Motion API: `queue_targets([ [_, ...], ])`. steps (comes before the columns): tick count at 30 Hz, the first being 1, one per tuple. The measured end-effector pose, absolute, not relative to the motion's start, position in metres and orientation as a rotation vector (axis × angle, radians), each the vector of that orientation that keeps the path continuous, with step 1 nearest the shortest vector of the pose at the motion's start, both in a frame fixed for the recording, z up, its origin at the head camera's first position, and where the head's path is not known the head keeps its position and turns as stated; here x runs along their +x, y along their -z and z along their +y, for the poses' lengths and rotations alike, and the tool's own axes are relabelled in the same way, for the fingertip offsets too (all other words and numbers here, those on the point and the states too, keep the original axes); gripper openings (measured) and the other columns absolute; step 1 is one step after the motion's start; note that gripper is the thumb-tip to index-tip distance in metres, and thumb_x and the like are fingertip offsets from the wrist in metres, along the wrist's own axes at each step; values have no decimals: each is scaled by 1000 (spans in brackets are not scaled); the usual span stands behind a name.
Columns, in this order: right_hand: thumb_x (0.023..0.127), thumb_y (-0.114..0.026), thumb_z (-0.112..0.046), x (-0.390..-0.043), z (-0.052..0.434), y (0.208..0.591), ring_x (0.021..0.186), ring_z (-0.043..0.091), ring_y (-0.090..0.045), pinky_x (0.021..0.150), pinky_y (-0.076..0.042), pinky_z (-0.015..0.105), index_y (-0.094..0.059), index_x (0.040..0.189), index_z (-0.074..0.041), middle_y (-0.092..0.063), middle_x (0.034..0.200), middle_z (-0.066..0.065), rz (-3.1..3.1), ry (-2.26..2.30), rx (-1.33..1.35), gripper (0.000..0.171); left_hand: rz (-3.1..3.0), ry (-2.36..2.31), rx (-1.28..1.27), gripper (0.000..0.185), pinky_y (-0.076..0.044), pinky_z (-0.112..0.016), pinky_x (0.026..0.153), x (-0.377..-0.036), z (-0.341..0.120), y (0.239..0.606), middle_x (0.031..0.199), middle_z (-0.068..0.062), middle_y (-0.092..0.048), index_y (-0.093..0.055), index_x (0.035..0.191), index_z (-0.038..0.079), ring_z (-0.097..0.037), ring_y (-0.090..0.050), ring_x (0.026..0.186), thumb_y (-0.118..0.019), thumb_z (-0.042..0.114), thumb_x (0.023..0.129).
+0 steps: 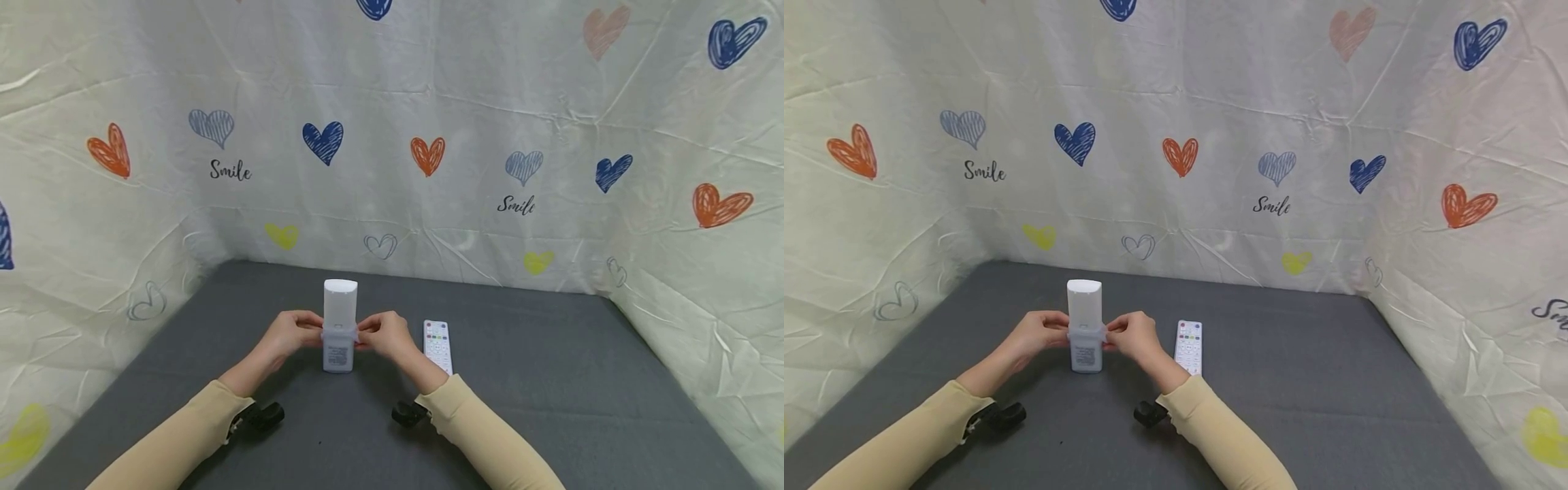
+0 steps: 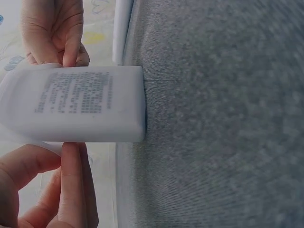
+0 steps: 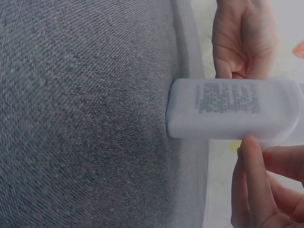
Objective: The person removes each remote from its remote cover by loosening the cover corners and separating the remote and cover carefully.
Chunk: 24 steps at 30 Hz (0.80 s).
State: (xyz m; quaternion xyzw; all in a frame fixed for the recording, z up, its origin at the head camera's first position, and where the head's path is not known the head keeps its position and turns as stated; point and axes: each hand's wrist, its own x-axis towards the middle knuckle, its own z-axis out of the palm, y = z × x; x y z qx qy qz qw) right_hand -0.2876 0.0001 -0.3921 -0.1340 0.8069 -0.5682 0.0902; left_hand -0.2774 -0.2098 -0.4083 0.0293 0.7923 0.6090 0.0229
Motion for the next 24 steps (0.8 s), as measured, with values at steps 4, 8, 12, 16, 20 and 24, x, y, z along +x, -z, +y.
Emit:
queue_targets([
  [4,85,-65,1,-288,0,394,71,24,-72,71,-59,39,-71,94,4,-71,82,14,2399,1676,-381,11,2449,-1879,92,20,-58,-35,79,-279,-209,411,95,-10,-67,-61,105,-11,-14,-67,82,-61,1,89],
  [8,85,-65,2,-287,0,395,71,26,-72,71,-59,39,-70,93,5,-71,82,15,2400,1666,-381,11,2443,-1877,94,19,-58,-35,77,-280,-210,413,94,-10,-67,-62,104,-11,-14,-67,81,-61,0,88],
  [12,85,-64,2,-288,-1,396,69,24,-71,70,-59,38,-70,93,5,-71,82,15,2405,1649,-383,11,2444,-1862,82,18,-58,-36,77,-279,-210,413,96,-13,-67,-61,103,-12,-15,-67,81,-60,-1,88],
  [16,85,-65,2,-289,-2,397,68,23,-72,70,-59,36,-70,94,5,-71,83,14,2396,1642,-364,12,2445,-1851,77,19,-58,-36,76,-279,-210,414,98,-15,-67,-61,104,-12,-15,-68,81,-60,-1,89],
  [20,84,-65,2,-289,-2,398,70,24,-72,70,-59,36,-70,95,5,-71,83,14,2371,1644,-337,11,2444,-1840,69,18,-58,-35,75,-279,-211,415,96,-14,-68,-61,103,-11,-15,-67,80,-61,-2,88],
  [24,83,-66,3,-289,-2,399,70,25,-72,69,-59,35,-70,94,6,-70,83,14,2351,1647,-310,12,2456,-1808,59,18,-58,-35,75,-279,-211,416,93,-11,-69,-62,102,-10,-14,-67,80,-63,-2,87],
])
